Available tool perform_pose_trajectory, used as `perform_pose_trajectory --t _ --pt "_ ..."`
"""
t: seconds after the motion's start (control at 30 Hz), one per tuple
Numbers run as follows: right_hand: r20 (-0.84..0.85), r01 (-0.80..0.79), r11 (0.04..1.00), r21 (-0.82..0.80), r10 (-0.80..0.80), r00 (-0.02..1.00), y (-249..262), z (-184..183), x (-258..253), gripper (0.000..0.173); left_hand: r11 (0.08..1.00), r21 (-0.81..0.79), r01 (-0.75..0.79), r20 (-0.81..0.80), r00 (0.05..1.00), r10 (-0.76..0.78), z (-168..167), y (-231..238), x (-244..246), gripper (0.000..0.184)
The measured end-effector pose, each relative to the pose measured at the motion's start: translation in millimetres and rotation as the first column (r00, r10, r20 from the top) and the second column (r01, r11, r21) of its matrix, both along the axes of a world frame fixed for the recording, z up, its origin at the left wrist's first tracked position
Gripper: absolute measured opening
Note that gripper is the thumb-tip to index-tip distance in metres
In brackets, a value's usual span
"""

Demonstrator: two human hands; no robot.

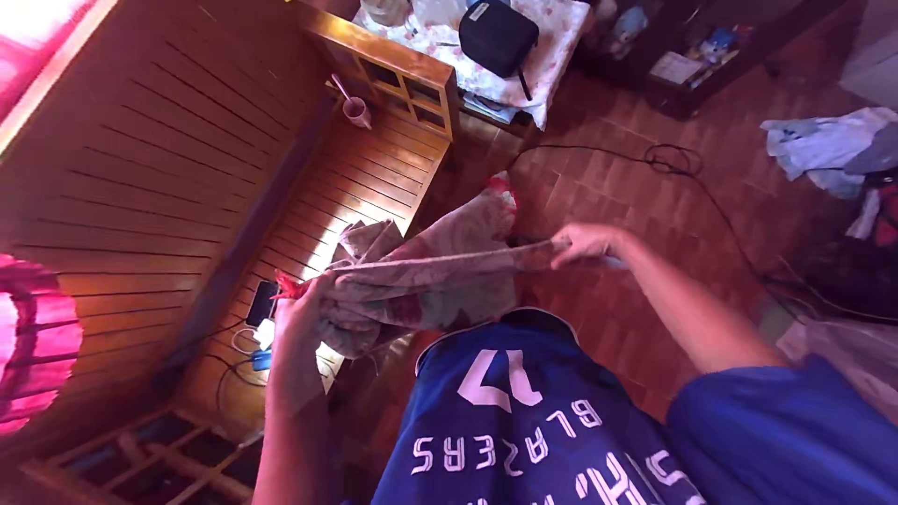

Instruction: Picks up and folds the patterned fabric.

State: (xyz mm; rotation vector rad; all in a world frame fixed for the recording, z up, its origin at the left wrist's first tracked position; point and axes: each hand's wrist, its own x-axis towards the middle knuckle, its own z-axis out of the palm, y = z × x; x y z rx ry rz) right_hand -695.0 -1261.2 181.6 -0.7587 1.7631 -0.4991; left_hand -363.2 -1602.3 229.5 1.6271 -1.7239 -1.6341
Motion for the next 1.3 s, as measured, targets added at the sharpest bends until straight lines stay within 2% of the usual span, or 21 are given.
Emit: perform_pose_trajectory --t 0.03,0.07,0.1,0.13,0.2,0.23,0.3,0.4,0.5,0.63,0.77,0.97,1.17,1.3 --pt "-0.061 -0.126 0.979 0.16 0.137 0.989 4 -8 4 0.024 1.0 -0.003 -0.022 -0.013 1.0 0.022 -2 1 4 0.014" --pt "-0.112 -0.154 0.948 0.279 0.191 0.975 14 -20 5 0.027 1.0 -0.006 -0.027 -0.015 1.0 0.027 -2 1 7 0.015" --pt "-0.168 -0.1 0.942 0.321 0.161 0.973 28 -35 3 0.028 1.0 -0.01 -0.03 -0.013 0.999 0.03 -2 2 9 0.015" --pt "-0.234 0.008 0.961 0.278 0.06 0.97 45 -53 -2 0.027 0.999 -0.011 -0.037 -0.008 0.999 0.037 -2 3 11 0.015" --pt "-0.26 0.298 0.95 0.092 -0.266 0.928 67 -71 -4 0.026 0.999 -0.007 -0.054 0.025 0.998 0.054 -4 4 16 0.014" --pt "-0.213 0.452 0.892 0.015 -0.438 0.873 72 -73 -2 0.028 0.998 -0.006 -0.066 0.037 0.997 0.067 -7 3 20 0.014" --pt "-0.048 0.698 0.711 -0.078 -0.702 0.71 69 -61 6 0.032 0.997 -0.006 -0.08 0.058 0.995 0.081 -13 -3 24 0.015" --pt "0.202 0.883 0.462 -0.089 -0.859 0.47 52 -45 13 0.038 0.995 0.002 -0.099 0.102 0.99 0.098 -21 -10 24 0.02" --pt "0.283 0.925 0.373 -0.078 -0.881 0.379 31 -23 15 0.04 0.994 -0.007 -0.106 0.162 0.981 0.106 -28 -17 22 0.022" --pt "0.291 0.927 0.362 -0.096 -0.881 0.374 21 -4 19 0.037 0.996 -0.004 -0.092 0.212 0.973 0.09 -39 -22 21 0.031" --pt "0.25 0.936 0.341 -0.086 -0.902 0.352 18 1 23 0.036 0.997 0.01 -0.077 0.159 0.985 0.074 -53 -22 16 0.025" --pt "0.192 0.966 0.255 -0.043 -0.947 0.258 29 12 30 0.041 0.999 0.042 -0.028 0.18 0.983 0.02 -52 -14 -4 0.024" --pt "0.153 0.984 0.164 -0.074 -0.973 0.173 53 29 41 0.039 0.997 0.077 0.012 0.154 0.988 -0.023 -58 -15 -33 0.028" --pt "0.132 0.988 0.108 -0.109 -0.984 0.122 69 45 49 0.037 0.993 0.084 0.085 0.171 0.98 -0.098 -61 -14 -53 0.025"
